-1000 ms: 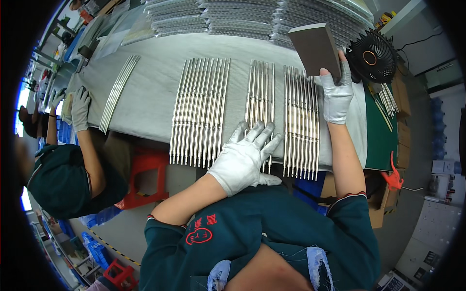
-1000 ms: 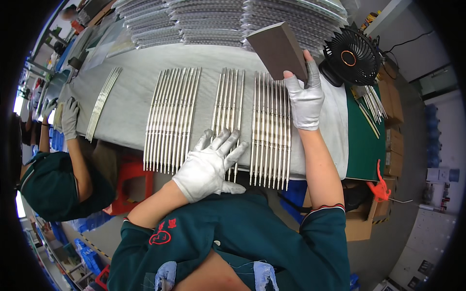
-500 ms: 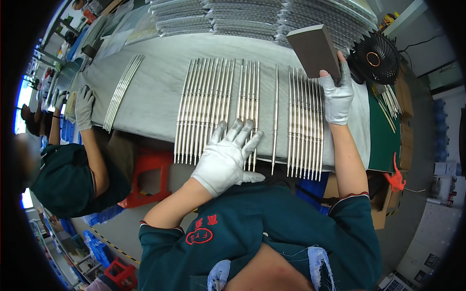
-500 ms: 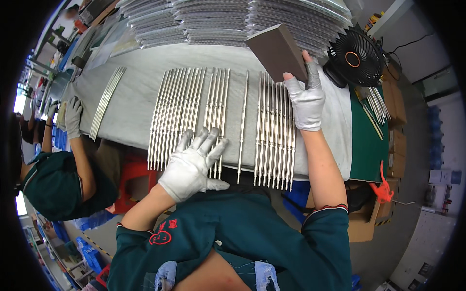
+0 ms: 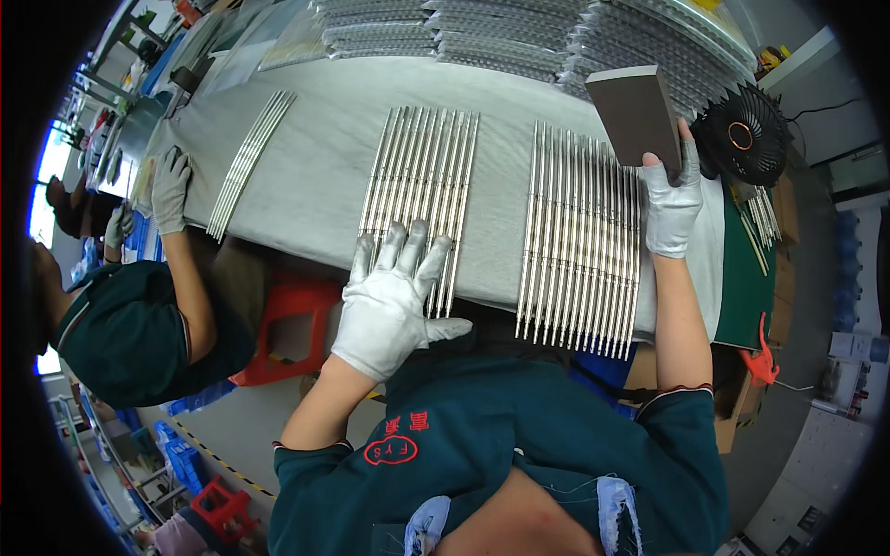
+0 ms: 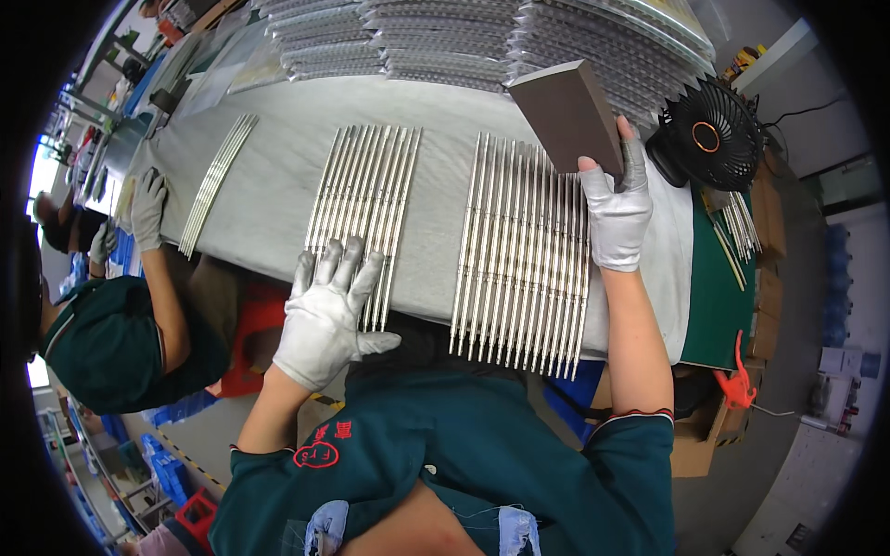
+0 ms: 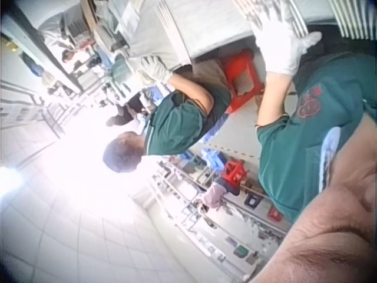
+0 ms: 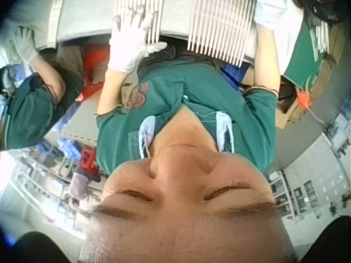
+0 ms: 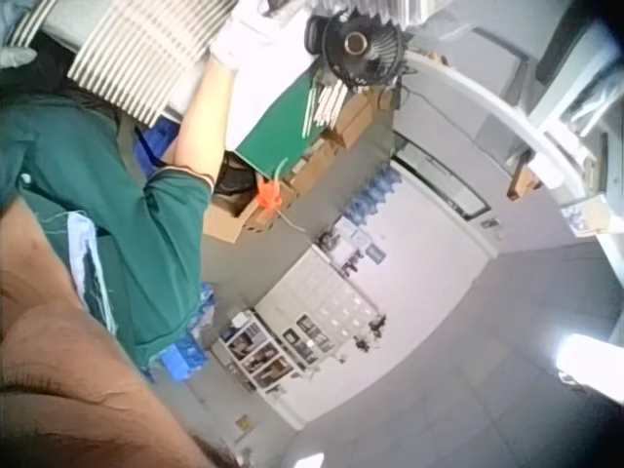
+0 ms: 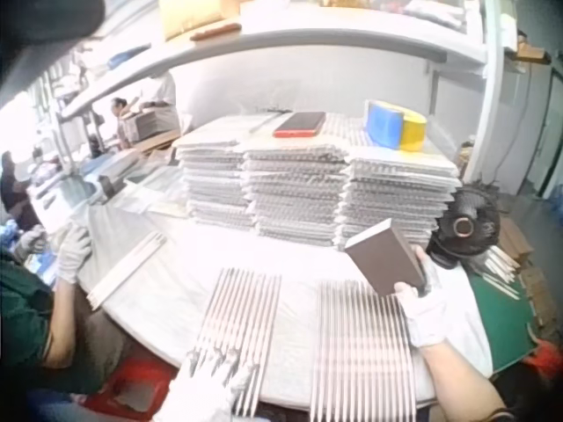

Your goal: The person uses a sanding block to rub and polish a large batch of metal rods arranged in parallel on a table. They repeatedly move the block back and forth across the rods, occasionally shifting the rods to access different sections.

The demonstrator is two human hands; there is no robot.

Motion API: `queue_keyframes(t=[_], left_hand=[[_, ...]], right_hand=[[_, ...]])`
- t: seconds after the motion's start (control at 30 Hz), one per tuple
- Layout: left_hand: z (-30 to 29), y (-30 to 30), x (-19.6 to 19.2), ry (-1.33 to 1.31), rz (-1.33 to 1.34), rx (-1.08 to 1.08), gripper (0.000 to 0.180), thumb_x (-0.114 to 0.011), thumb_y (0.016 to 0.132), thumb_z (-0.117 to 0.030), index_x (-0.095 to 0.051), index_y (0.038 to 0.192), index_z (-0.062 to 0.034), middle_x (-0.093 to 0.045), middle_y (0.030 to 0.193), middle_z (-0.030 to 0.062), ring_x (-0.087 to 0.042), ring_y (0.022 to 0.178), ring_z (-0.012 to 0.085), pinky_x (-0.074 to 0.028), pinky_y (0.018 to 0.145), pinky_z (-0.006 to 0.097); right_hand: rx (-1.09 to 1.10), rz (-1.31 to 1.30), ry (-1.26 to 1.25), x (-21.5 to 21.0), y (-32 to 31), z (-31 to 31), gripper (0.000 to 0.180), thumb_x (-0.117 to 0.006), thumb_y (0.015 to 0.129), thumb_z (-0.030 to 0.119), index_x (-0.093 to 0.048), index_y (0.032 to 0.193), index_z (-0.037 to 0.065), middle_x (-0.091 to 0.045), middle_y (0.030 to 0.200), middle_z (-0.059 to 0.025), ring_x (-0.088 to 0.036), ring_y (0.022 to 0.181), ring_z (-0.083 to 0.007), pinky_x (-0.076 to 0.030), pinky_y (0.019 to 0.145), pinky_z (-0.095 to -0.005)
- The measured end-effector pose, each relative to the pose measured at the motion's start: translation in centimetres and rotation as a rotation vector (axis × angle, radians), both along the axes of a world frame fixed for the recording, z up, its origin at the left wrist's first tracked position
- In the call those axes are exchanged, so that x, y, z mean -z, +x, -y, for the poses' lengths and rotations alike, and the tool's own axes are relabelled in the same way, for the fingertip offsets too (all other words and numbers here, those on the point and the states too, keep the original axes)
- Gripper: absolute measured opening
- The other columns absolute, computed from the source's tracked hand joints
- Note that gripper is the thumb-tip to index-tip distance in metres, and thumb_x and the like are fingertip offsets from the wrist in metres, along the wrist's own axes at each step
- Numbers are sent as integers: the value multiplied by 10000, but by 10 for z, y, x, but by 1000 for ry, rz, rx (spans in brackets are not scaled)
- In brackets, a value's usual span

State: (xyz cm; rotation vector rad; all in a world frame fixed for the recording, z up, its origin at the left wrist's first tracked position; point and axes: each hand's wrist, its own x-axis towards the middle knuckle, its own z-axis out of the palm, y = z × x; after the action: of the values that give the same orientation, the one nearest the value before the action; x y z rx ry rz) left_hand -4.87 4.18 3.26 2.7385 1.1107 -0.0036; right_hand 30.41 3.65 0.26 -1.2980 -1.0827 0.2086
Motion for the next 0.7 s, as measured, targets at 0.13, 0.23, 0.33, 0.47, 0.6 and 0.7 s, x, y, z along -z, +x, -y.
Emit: queue_keyframes(t=[0.13,0.23,0.33,0.47,0.6,0.7], left_hand=[[3,5,8,-9,34,26,1099,-710,699,-666,-266,1546,-125,-359,1530,224,-349,1406,415,-228,1141,610],[6,18,6,-43,67,89,1100,-702,684,-694,-300,1529,-115,-382,1516,217,-360,1402,406,-235,1142,597],[9,34,1,-108,67,151,1066,-705,685,-692,-346,1511,-121,-398,1507,208,-375,1394,402,-234,1150,584],[12,45,11,-104,154,250,1018,-683,712,-699,-373,1502,-138,-398,1516,185,-388,1389,389,-240,1147,587],[13,45,11,-97,149,248,1010,-690,716,-688,-367,1503,-144,-405,1509,180,-390,1388,389,-238,1148,588],[9,33,6,-91,95,207,1005,-694,718,-677,-362,1504,-146,-407,1508,181,-392,1387,389,-240,1148,582]], right_hand=[[-5,7,-30,2,0,-2,614,-711,906,58,-465,1465,121,-587,1303,-52,-587,1118,-136,-475,966,-282],[6,-3,-62,2,2,-1,610,-709,908,59,-465,1464,118,-579,1313,-54,-584,1125,-139,-479,962,-282],[-15,8,-13,3,2,-3,605,-712,907,61,-471,1459,112,-574,1319,-55,-579,1131,-139,-480,963,-283],[-1,-29,-48,3,2,-3,604,-718,907,71,-472,1458,104,-581,1313,-59,-578,1131,-139,-467,974,-282],[3,-28,-45,2,2,-3,606,-717,905,65,-471,1458,100,-589,1301,-58,-578,1131,-137,-466,976,-282],[6,-23,-34,1,3,-3,607,-716,904,61,-470,1458,98,-593,1297,-56,-578,1131,-137,-465,977,-283]])
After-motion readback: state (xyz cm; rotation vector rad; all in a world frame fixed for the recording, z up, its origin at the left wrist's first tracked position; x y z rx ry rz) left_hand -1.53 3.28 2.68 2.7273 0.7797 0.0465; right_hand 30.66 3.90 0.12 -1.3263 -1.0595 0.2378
